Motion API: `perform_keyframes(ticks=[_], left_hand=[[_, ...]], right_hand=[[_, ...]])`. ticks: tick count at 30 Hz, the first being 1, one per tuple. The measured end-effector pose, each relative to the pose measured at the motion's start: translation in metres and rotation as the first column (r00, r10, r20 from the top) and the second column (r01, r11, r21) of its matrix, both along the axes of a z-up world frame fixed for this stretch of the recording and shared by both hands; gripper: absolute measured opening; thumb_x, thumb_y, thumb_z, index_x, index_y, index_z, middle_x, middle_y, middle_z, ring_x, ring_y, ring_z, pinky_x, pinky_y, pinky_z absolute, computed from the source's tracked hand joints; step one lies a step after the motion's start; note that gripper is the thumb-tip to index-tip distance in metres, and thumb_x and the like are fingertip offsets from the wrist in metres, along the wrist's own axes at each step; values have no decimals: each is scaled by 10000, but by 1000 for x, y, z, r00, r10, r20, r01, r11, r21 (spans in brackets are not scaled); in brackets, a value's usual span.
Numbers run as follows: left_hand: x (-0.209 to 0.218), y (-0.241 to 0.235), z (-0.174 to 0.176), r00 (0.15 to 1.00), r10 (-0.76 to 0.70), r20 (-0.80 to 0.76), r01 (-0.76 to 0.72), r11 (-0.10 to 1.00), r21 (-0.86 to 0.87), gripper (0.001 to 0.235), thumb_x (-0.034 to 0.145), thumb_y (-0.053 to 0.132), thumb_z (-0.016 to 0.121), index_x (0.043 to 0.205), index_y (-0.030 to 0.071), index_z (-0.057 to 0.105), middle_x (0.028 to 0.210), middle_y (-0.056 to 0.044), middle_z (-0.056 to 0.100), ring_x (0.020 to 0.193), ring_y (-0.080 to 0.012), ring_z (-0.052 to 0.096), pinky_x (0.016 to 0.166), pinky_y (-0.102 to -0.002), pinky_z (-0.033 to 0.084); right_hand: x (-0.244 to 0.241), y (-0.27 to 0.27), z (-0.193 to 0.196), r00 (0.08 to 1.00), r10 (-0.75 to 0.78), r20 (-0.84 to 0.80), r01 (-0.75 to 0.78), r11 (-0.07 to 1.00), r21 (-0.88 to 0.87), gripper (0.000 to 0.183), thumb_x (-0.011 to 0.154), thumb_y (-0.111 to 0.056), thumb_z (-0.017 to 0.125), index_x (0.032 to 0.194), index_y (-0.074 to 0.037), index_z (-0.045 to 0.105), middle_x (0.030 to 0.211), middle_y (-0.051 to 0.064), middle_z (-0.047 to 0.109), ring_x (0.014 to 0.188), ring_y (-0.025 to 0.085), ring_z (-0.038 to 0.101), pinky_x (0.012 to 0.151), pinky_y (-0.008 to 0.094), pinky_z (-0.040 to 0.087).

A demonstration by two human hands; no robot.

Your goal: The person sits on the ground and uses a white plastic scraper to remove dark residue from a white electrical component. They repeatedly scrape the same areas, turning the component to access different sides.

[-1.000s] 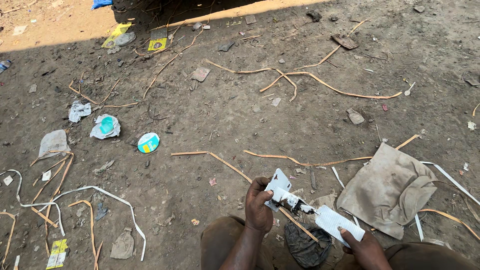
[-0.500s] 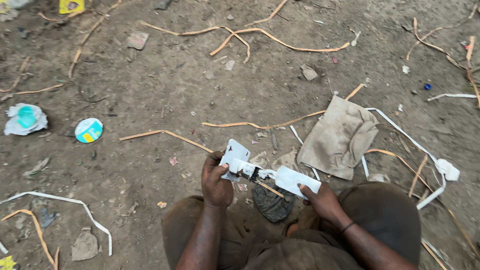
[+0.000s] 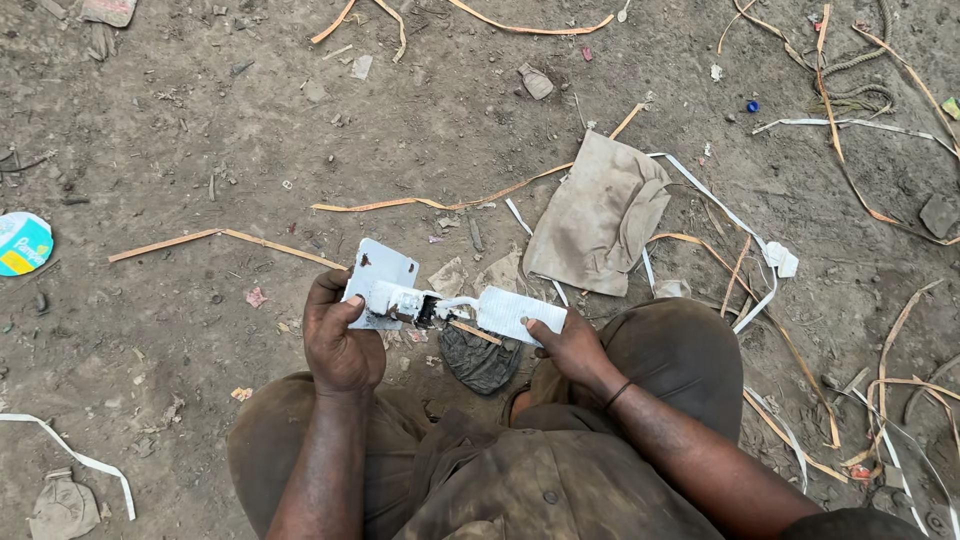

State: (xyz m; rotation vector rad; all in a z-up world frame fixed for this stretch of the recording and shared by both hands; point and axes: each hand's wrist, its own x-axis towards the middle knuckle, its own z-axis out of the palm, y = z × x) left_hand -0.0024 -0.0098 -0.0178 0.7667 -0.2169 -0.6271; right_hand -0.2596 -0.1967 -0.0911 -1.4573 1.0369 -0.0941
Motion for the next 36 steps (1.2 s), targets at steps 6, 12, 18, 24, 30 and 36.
perform_keyframes(ticks=[6,12,18,24,30,36], left_hand=[[1,0,1,1000,8,16,-8,1000,-8,336,886,-1,559,1219,-9,602,1170,-123,657,1109,-219,647,1053,-385,522],[2,-1,0,1000,21,8,-21,1000,3,317,891,0,561,1205,-12,604,1158,-123,651,1106,-222,642,1056,-389,519],[2,-1,-1,999,30,15,-30,999,12,309,893,4,564,1200,-11,602,1161,-117,640,1124,-218,636,1074,-383,512],[0,-2,0,999,31,23,-32,999,41,313,900,13,581,1211,-7,600,1156,-115,631,1112,-211,629,1063,-379,510],[-3,-4,8,998,-17,63,13,998,58,346,902,24,606,1245,14,572,1190,-113,609,1149,-203,612,1091,-385,498],[-7,-4,15,991,-74,110,65,995,79,404,892,14,612,1286,26,526,1232,-113,580,1171,-205,599,1075,-392,505]], right_hand=[[1,0,-1,997,-60,-48,61,998,20,571,901,-384,730,1196,72,552,1039,115,739,859,154,715,702,323,625],[-1,0,-8,998,-61,16,60,997,40,533,913,-353,721,1206,67,576,1046,122,732,855,157,692,697,319,619],[-3,-2,-16,999,-12,49,9,999,46,490,942,-348,705,1197,68,671,1028,124,750,839,167,691,695,314,611],[-3,-2,-7,999,20,-45,-18,999,46,516,944,-391,681,1214,47,641,1082,113,736,922,150,714,746,311,643],[-1,-3,-7,995,10,-100,-5,999,51,535,946,-395,684,1210,63,607,1065,145,725,890,176,715,742,325,645],[-4,-4,-20,997,6,-77,-1,998,65,525,948,-383,691,1186,84,655,1017,126,720,857,163,685,716,335,627]])
